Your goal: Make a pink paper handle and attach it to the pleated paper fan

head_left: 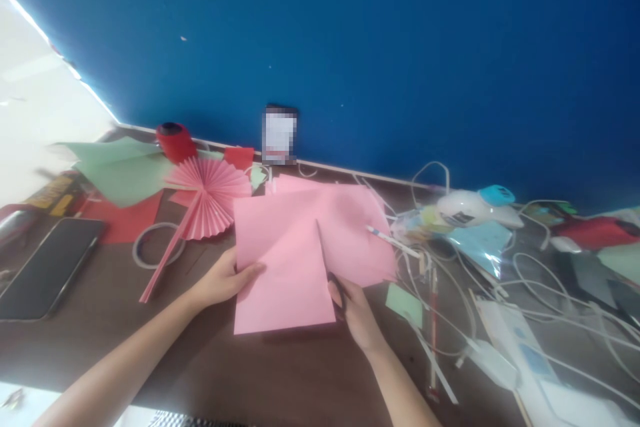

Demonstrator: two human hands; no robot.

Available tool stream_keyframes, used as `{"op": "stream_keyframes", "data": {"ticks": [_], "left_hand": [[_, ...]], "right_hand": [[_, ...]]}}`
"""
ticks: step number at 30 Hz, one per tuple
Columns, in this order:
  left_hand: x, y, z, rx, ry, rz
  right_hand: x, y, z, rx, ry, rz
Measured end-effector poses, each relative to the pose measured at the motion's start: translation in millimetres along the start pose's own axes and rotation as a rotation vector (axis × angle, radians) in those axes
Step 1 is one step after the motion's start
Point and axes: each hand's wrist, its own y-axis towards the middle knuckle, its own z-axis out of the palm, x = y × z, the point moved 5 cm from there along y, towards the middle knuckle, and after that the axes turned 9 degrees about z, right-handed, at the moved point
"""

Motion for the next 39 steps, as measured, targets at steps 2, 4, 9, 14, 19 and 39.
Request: {"op": "stream_keyframes", "data": {"ticks": [2, 4, 9, 14, 19, 39], "left_hand": [[0.7, 0.0, 0.2, -0.003, 0.001, 0.003], [1.1, 0.2, 0.5, -0.004, 0.001, 0.002], [0.6, 0.7, 1.3, 0.005, -0.002, -0.006], [1.3, 0.0, 0.5, -0.004, 0.006, -0.021], [0.5, -0.1, 0.2, -0.009, 0.006, -0.014], [1.0, 0.0, 2.0, -0.002, 0.007, -0.013]], "right_hand": [[-1.7, 0.8, -0.9, 0.012, -0.014, 0.0], [-3.5, 1.5, -2.5, 0.01, -0.017, -0.003], [-3.9, 1.5, -3.7, 0.003, 0.003, -0.001], [-0.9, 1.0, -2.6, 0.004, 0.004, -0.004], [-1.9, 0.8, -1.1, 0.001, 0.04, 0.006], [-0.3, 1.6, -0.3, 0.02, 0.007, 0.004]]}}
